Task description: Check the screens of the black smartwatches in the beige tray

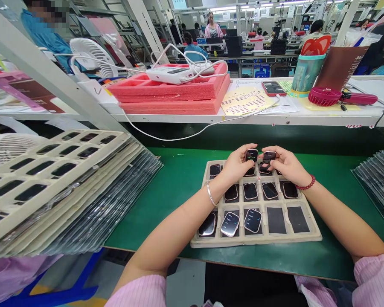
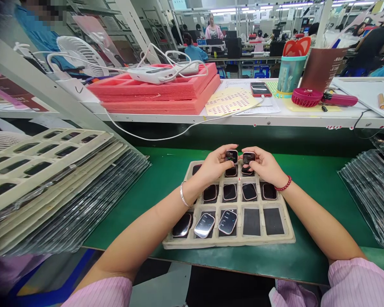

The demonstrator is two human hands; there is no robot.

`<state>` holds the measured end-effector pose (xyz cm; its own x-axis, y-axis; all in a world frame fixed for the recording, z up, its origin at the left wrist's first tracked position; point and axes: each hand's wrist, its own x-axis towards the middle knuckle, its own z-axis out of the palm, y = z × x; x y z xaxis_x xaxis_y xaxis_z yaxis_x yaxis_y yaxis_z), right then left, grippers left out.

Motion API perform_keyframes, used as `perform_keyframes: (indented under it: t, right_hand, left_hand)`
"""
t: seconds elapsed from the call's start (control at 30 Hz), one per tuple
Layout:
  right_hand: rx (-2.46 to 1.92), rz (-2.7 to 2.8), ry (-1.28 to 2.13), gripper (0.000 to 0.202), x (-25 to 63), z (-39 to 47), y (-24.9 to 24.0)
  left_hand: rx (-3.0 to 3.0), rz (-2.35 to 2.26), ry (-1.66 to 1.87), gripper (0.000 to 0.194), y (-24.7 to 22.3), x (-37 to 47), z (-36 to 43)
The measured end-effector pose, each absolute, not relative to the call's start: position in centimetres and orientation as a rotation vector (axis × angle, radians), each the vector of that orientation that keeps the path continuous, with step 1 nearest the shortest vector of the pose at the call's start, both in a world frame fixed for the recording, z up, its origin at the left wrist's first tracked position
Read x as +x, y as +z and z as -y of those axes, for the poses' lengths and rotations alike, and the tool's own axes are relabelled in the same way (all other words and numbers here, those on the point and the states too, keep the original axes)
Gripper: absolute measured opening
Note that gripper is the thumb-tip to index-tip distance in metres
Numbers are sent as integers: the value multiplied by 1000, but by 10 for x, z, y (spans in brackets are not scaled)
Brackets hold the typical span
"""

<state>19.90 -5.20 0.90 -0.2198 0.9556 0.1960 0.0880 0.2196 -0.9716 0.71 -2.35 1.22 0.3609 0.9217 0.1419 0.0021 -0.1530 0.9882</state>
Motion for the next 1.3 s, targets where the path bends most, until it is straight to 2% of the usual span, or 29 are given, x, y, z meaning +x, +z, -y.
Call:
perform_keyframes:
  t: [0.17, 0.4, 0.6, 0.9, 1.1, 1.3]
  right_hand:
    - [-1034, 1521, 1158, 42, 199, 51, 9]
    - [-1046, 1525, 1161, 45, 201, 51, 8]
    - [-1060, 1534, 1141, 44, 201, 51, 8]
    - [-1057, 1569, 1111, 42, 206, 50, 2]
    - [-1074, 1561, 1117, 40, 202, 53, 6]
    - [-1032, 1494, 1155, 41, 198, 51, 7]
  left_hand:
    - [1516, -869, 1032, 46, 7, 7, 21]
    - [1530, -824, 1069, 54, 7, 8, 21]
    - [1505, -856, 1069, 37, 7, 7, 21]
    - [1489, -810, 1071, 45, 6, 8, 20]
    - [1473, -870, 1028, 34, 5, 7, 20]
    - [1490, -843, 999, 51, 3, 5, 19]
